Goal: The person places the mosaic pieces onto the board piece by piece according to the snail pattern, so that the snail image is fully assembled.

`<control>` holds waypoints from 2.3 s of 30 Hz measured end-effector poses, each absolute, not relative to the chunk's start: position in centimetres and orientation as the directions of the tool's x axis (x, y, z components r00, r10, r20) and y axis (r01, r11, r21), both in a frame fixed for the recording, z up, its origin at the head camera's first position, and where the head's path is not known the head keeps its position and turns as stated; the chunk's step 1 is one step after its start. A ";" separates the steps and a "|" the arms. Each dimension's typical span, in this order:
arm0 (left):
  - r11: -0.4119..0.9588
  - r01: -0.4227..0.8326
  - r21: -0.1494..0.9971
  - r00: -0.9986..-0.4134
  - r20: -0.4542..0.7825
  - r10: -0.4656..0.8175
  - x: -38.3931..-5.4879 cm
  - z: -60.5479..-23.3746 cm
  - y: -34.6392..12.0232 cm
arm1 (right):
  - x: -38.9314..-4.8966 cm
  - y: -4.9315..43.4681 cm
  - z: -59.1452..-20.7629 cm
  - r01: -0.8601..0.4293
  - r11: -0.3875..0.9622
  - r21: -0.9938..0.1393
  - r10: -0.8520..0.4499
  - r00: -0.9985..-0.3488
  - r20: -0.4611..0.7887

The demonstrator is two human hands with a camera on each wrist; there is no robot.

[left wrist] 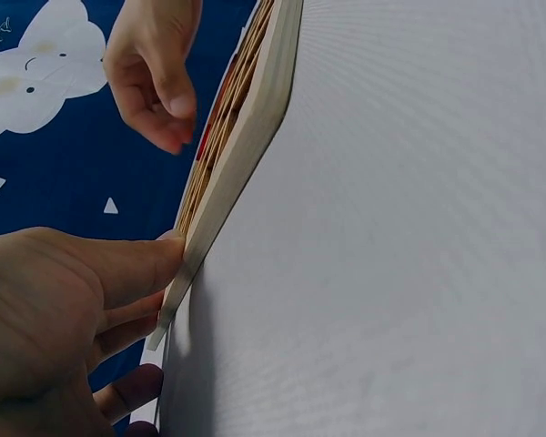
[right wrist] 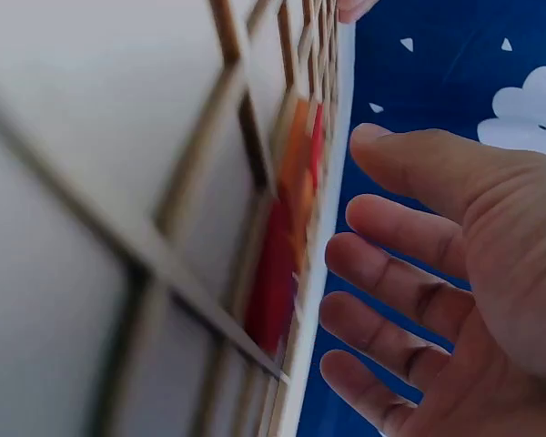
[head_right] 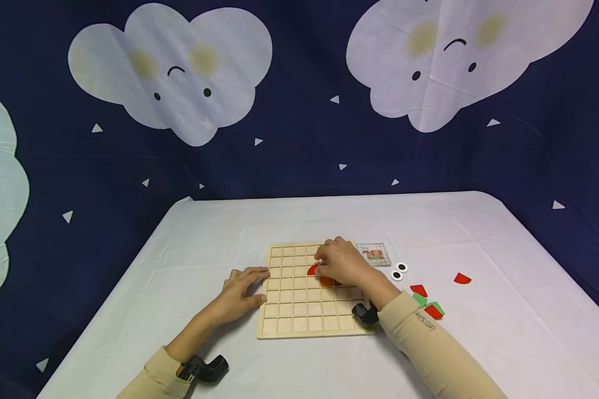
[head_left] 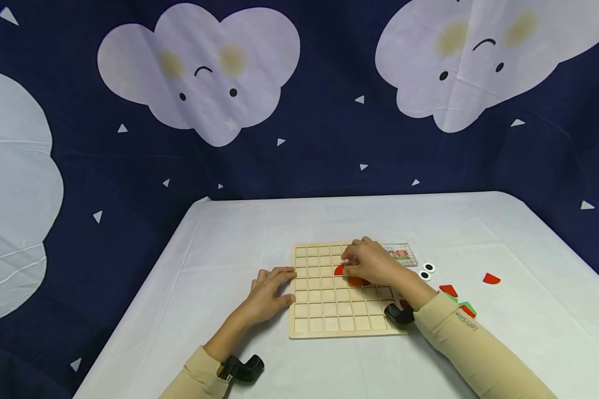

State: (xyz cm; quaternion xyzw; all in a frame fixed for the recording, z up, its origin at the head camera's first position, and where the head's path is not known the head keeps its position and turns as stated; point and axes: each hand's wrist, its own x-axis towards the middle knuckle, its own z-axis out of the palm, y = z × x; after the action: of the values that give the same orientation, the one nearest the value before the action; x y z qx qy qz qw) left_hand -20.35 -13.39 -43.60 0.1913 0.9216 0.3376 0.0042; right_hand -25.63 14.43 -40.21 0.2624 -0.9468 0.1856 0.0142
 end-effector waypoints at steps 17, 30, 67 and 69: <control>0.705 0.335 0.625 -0.933 0.117 0.340 -20.3 -43.7 -13.4 | -22.4 20.7 -39.5 -0.437 0.836 -0.330 -0.393 -0.899 0.195; 0.705 0.339 0.623 -0.932 0.122 0.340 -20.3 -43.6 -13.3 | -18.3 24.6 -41.3 -0.395 0.868 -0.301 -0.351 -0.917 0.190; 0.714 0.340 0.612 -0.932 0.119 0.342 -20.3 -43.5 -13.2 | -16.6 25.6 -42.1 -0.447 0.852 -0.272 -0.383 -0.887 0.256; 0.718 0.339 0.607 -0.932 0.114 0.343 -20.3 -43.5 -13.2 | -16.7 25.5 -41.8 -0.440 0.854 -0.277 -0.378 -0.891 0.250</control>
State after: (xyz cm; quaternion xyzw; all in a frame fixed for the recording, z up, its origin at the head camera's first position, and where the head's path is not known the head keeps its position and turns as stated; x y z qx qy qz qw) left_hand -20.30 -13.24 -43.52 0.1841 0.9269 0.3270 0.0032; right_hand -16.67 25.49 -41.79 0.2136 -0.9583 0.1653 0.0934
